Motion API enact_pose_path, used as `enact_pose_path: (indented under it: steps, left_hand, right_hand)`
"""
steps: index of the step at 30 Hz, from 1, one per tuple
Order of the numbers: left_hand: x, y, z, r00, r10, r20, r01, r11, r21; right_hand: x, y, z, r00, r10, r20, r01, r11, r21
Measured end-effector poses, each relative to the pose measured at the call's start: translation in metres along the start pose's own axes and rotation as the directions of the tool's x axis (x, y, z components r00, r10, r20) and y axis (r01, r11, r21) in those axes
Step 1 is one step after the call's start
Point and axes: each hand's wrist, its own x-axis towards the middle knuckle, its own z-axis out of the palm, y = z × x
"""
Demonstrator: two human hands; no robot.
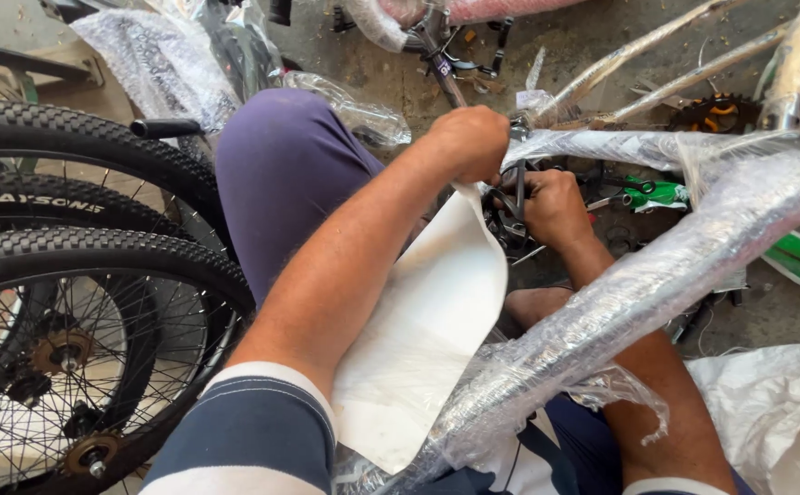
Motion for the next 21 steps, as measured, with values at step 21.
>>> enact_pose_path:
  steps: [21]
  left_hand:
    - [0.033, -0.022, 0.022, 0.984, 0.114, -0.139, -0.148, 0.953, -0.265]
  right_hand:
    - [-0.010, -0.002, 0.010, 0.987, 0.046, -0.155, -0.063, 0.992, -0.107]
